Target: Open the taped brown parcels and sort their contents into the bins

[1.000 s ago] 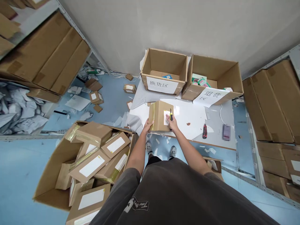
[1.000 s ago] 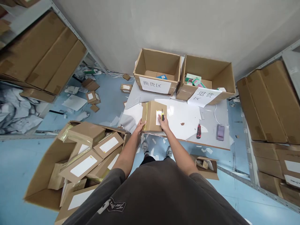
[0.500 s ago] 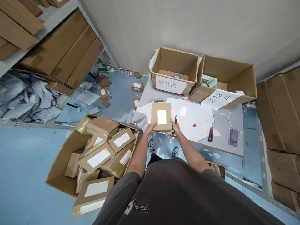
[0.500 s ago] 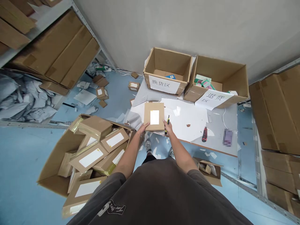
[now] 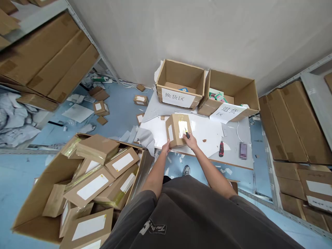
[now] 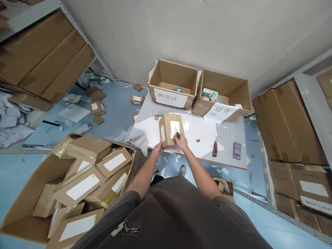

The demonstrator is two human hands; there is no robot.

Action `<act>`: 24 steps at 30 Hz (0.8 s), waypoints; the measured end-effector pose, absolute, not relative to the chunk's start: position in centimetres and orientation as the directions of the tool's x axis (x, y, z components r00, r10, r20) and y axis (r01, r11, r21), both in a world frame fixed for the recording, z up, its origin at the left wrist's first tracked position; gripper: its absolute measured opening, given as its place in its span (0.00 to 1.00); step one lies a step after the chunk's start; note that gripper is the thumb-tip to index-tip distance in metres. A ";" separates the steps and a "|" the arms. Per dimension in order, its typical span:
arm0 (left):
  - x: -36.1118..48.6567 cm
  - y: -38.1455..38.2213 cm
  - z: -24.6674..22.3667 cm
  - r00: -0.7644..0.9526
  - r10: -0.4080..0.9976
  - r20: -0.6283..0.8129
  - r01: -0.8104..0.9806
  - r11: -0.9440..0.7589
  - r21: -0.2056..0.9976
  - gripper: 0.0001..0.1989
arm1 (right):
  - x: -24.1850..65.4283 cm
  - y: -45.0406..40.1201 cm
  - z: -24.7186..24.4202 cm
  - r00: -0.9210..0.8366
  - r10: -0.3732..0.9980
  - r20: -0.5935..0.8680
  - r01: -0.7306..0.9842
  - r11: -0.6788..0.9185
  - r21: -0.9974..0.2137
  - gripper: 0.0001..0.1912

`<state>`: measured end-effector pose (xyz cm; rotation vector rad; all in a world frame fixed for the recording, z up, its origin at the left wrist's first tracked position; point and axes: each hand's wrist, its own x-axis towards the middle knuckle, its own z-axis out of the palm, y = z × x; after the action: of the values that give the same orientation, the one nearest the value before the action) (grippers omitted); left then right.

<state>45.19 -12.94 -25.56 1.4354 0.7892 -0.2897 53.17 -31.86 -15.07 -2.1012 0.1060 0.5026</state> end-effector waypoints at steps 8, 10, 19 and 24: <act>48.3 -5.2 -20.8 0.875 0.401 -0.273 0.461 -0.512 0.725 0.41 | 51.6 -29.8 -17.0 0.888 0.051 -0.457 -0.438 -0.213 -0.874 0.18; 51.1 -3.7 -18.3 0.972 0.148 -0.180 0.230 -0.740 0.632 0.50 | 52.5 -29.8 -16.8 0.876 0.045 -0.480 -0.465 -0.185 -0.866 0.17; 58.9 -4.1 -14.4 0.813 -0.228 -0.535 -0.105 -0.962 0.251 0.85 | 56.9 -30.5 -14.9 0.776 0.132 -0.617 -0.586 -0.214 -0.782 0.17; 55.8 -5.2 -15.0 0.854 -0.113 -0.507 -0.007 -0.978 0.206 0.83 | 60.8 -26.8 -14.1 0.748 0.249 -0.615 -0.430 -0.524 -0.735 0.13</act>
<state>55.80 -5.19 -15.05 2.8331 -0.0930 -0.7927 60.82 -26.77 -14.12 -1.9469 0.1374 0.8539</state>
